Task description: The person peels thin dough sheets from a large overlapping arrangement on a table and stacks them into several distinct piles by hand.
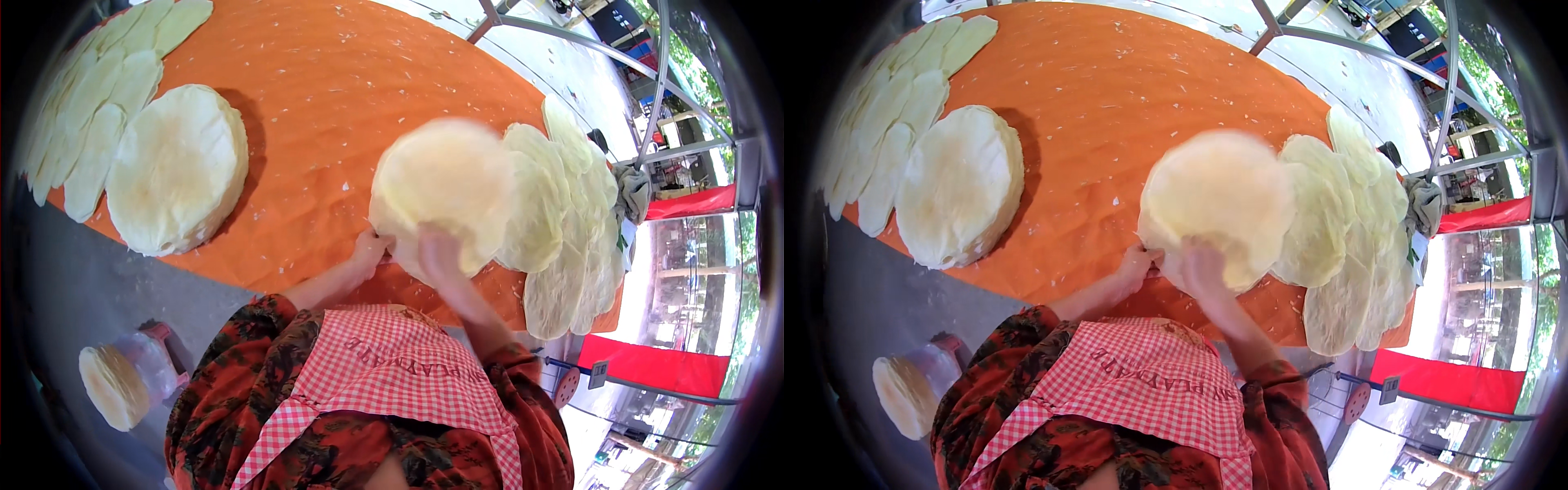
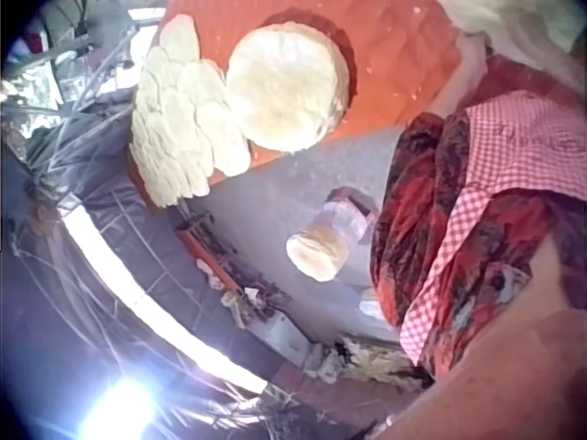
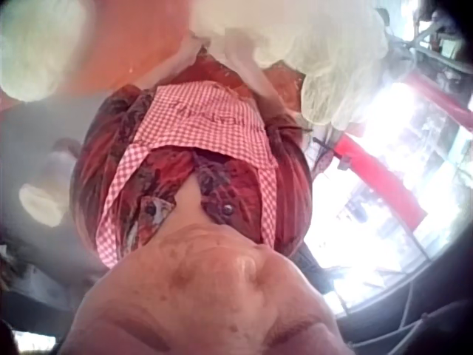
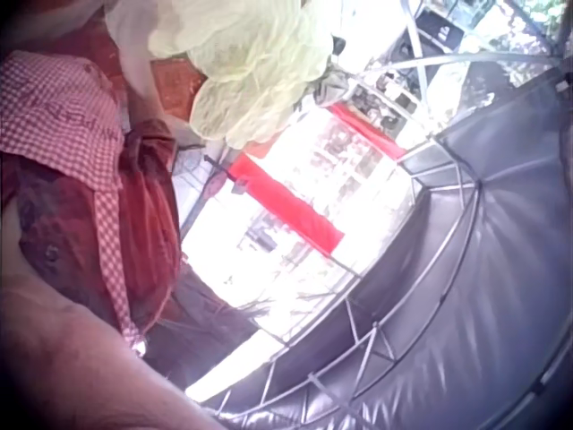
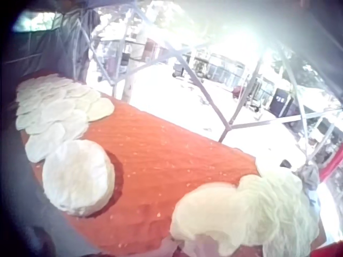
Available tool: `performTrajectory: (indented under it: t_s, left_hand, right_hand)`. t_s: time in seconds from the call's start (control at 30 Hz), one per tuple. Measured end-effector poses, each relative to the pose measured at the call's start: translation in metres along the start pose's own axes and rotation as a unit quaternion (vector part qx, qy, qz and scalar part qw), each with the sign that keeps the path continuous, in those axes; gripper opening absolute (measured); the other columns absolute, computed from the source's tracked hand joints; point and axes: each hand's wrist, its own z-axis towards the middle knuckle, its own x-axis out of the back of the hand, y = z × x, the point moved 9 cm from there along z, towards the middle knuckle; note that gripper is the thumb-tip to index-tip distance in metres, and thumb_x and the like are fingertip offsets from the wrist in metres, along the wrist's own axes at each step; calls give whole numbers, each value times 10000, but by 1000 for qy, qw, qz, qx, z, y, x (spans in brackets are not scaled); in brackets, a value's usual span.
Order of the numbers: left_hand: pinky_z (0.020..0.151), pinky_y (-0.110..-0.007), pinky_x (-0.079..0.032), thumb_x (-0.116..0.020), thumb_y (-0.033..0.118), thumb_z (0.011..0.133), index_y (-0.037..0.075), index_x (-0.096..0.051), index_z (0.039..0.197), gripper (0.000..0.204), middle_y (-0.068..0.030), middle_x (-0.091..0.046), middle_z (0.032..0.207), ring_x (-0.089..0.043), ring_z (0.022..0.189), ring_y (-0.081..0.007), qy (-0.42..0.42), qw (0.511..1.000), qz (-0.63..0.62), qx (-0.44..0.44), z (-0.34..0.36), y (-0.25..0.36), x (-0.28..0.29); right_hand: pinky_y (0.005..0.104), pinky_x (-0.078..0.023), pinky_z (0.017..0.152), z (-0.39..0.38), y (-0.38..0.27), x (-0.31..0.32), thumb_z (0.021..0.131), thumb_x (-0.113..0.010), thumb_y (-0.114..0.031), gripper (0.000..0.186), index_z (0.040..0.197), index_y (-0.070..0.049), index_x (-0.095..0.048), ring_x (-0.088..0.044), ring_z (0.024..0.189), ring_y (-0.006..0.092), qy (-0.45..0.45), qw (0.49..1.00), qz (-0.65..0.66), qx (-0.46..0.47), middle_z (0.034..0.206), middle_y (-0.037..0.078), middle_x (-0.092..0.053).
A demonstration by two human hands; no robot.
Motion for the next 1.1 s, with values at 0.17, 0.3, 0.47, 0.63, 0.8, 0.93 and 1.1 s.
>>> performTrajectory:
  t_s: [0.17, 0.3, 0.47, 0.63, 0.8, 0.93, 1.1]
  left_hand:
    - [680, -334, -550, -516, 90, 913, 62, -538, 1104, 195, -101, -642, 1047, -651, 822, -208, -34, 999, 2, 4, -12, 2, 1]
    - [798, -360, -550, -504, 96, 922, 60, -528, 1146, 228, -117, -637, 1077, -652, 913, -220, -112, 993, -46, 4, -16, 8, -10]
    - [946, -401, -484, -609, 166, 889, 62, -420, 1332, 493, -174, -536, 1272, -568, 1145, -281, -259, 959, -114, -25, -36, 47, -40]
    - [1145, -413, -209, -852, 297, 664, 51, -89, 1493, 1153, -202, -163, 1531, -195, 1414, -309, 73, 802, 337, -488, -69, 161, 30]
    - [1051, -363, -354, -807, 181, 726, 22, -447, 1336, 726, -119, -504, 1311, -459, 1230, -225, -212, 899, 211, -319, -112, 167, -18]
    - [906, -322, -479, -737, 78, 780, 1, -624, 1130, 376, -52, -663, 1064, -608, 999, -159, -157, 953, 2, -259, -94, 122, 28]
    - [806, -359, -536, -714, 52, 757, -48, -600, 1114, 389, -132, -663, 1025, -640, 901, -213, 96, 979, -25, -180, -39, 36, 113]
  right_hand:
    - [440, -513, 695, -23, -23, -41, 743, -656, -135, 262, 961, -26, -561, -591, 941, 356, -4, 998, 61, 9, 1013, 168, -594]
    - [476, -501, 680, -26, -25, -27, 754, -614, -112, 270, 993, 1, -557, -578, 975, 386, 1, 999, 48, -2, 1042, 204, -586]
    - [481, -501, 646, -1, 40, 20, 760, -547, -38, 171, 919, -56, -608, -633, 728, 366, -71, 996, 4, -52, 777, 187, -635]
    - [472, -469, 650, 33, 18, 217, 743, -570, -79, 90, 808, -60, -629, -616, 709, 388, -61, 992, -58, 94, 722, 204, -611]
    - [457, -469, 700, 99, -18, 286, 674, -655, -5, 166, 835, -26, -621, -597, 787, 399, -119, 982, -61, 136, 765, 198, -612]
    - [437, -448, 887, 149, -69, 240, 697, -706, -61, 380, 1063, -44, -608, -564, 1039, 365, 31, 957, -123, 262, 1055, 190, -614]
    - [430, -363, 1044, 117, -3, 85, 730, -728, -104, 571, 1253, -27, -513, -451, 1255, 330, 30, 984, 85, 153, 1314, 176, -510]
